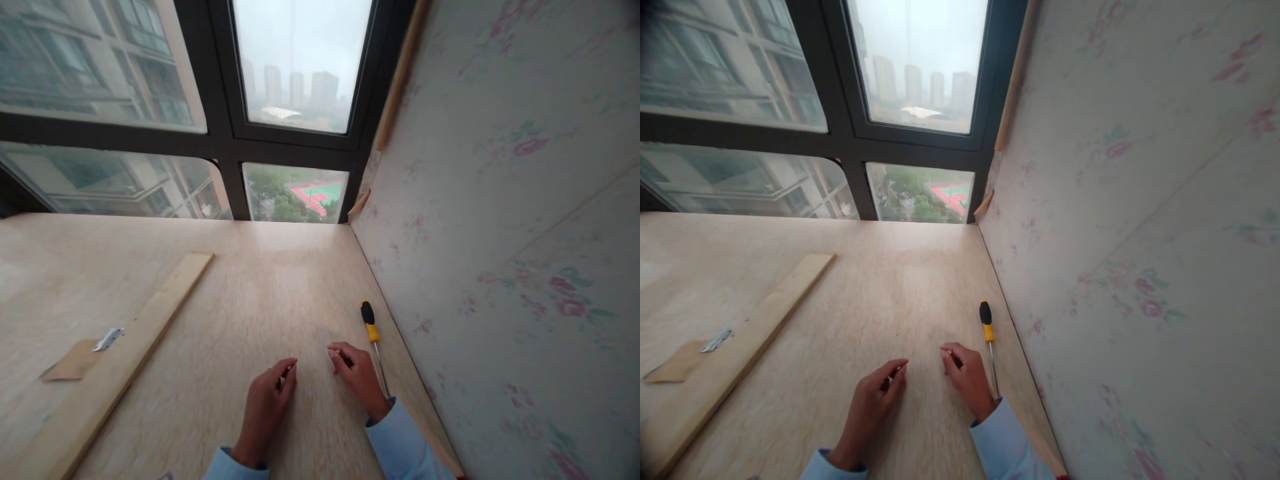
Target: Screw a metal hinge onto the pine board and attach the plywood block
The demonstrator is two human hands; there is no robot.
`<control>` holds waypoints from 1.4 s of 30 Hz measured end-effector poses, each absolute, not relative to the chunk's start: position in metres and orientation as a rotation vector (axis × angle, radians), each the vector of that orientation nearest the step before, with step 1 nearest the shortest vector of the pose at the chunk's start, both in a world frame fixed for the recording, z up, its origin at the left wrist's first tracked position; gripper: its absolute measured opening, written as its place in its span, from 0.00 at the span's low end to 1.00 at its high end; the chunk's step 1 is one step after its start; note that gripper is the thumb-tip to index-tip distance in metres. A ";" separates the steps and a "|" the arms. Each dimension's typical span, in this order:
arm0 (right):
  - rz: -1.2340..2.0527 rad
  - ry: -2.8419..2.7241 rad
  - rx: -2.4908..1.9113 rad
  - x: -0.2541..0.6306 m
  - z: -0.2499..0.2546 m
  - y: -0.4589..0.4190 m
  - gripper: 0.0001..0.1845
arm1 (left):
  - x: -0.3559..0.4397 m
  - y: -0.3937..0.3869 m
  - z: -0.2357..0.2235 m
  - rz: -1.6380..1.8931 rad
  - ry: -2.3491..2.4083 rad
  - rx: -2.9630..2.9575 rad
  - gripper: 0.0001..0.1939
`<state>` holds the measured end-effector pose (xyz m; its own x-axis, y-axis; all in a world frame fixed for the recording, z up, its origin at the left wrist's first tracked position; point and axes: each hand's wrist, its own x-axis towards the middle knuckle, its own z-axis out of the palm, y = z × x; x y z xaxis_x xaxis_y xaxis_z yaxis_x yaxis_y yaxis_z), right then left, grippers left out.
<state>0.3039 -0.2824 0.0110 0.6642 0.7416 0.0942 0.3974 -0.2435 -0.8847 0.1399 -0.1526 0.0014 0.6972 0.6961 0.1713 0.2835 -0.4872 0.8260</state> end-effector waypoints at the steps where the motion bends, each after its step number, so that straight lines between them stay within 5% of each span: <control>1: 0.421 -0.909 -1.876 0.304 0.011 -0.283 0.18 | 0.137 -0.152 0.001 0.636 0.742 2.032 0.15; 42: 0.453 -0.876 -1.850 0.305 0.015 -0.286 0.24 | 0.127 -0.148 0.014 0.420 0.702 1.611 0.17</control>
<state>0.3053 -0.2860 0.0149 0.6675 0.7408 0.0748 0.3668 -0.2397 -0.8989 0.1266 -0.1479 0.0140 0.7470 0.6534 -0.1223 0.2017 -0.0474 0.9783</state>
